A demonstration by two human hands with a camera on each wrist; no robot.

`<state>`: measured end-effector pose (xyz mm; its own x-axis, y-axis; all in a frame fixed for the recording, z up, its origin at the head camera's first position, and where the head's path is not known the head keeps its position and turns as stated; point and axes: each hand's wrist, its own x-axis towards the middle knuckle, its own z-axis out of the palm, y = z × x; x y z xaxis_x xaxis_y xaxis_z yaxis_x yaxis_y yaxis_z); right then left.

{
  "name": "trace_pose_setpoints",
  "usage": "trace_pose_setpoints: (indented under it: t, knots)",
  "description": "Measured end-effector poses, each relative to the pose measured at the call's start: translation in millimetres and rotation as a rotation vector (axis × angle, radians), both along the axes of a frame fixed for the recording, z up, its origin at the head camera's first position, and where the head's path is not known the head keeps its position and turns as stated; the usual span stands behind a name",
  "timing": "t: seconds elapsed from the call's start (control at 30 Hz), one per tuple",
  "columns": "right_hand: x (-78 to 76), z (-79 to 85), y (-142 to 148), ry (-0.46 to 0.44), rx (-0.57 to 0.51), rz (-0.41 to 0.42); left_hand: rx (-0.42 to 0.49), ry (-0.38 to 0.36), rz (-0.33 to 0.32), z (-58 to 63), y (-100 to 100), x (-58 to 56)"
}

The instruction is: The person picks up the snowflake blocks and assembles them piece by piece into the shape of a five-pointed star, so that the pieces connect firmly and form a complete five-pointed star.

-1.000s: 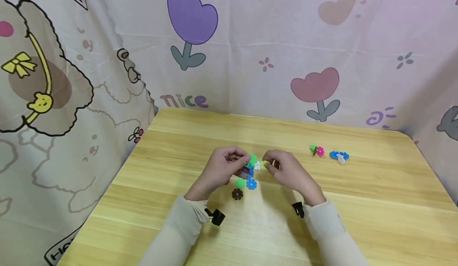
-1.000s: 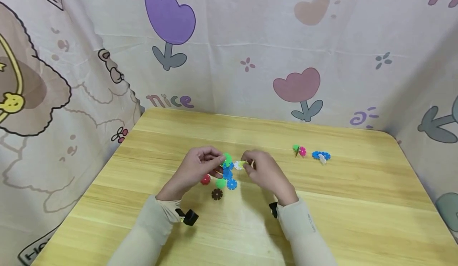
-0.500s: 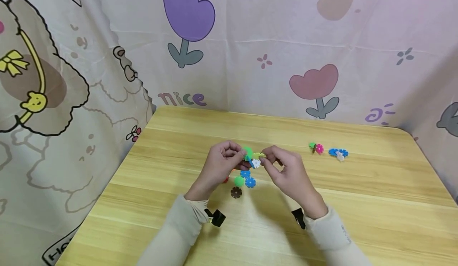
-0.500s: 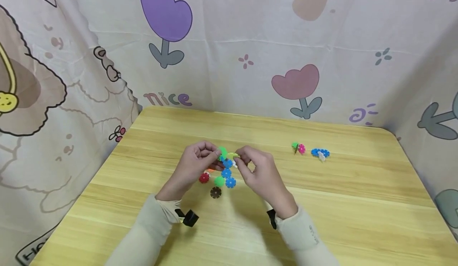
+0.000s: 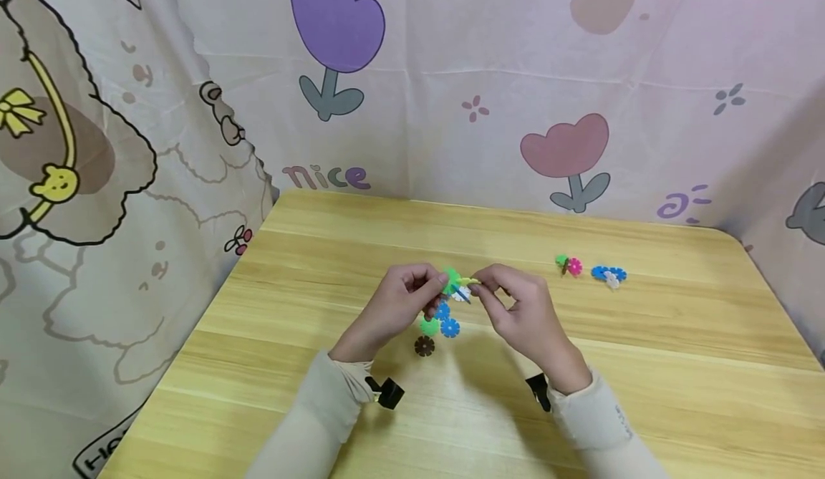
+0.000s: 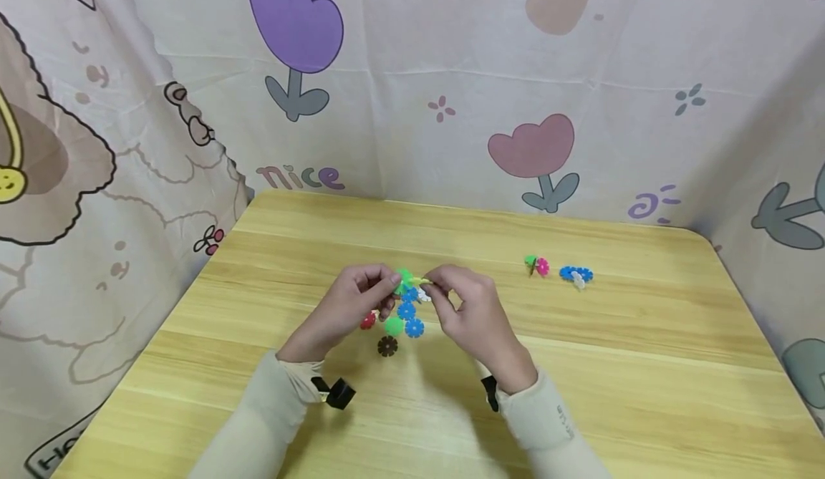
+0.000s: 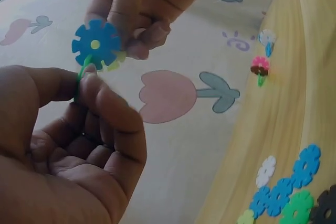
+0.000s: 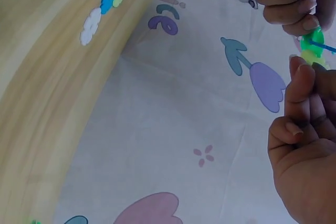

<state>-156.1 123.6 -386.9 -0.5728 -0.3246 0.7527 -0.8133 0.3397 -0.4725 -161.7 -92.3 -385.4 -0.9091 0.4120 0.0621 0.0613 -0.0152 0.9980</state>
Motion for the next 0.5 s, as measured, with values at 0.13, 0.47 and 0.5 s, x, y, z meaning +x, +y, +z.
trace_pose_setpoints:
  t: [0.13,0.47,0.5]
  knots:
    - [1.4,2.4,2.1,0.027,0.035,-0.021,-0.016,0.033,0.002,1.5,1.1,1.5]
    - [3.6,0.3,-0.6,0.049,0.078,-0.077,-0.002,0.029,0.03,-0.9,8.0,3.9]
    - [3.0,-0.5,-1.0,0.047,0.076,-0.075,-0.001,0.02,0.027,-2.4,7.9,3.2]
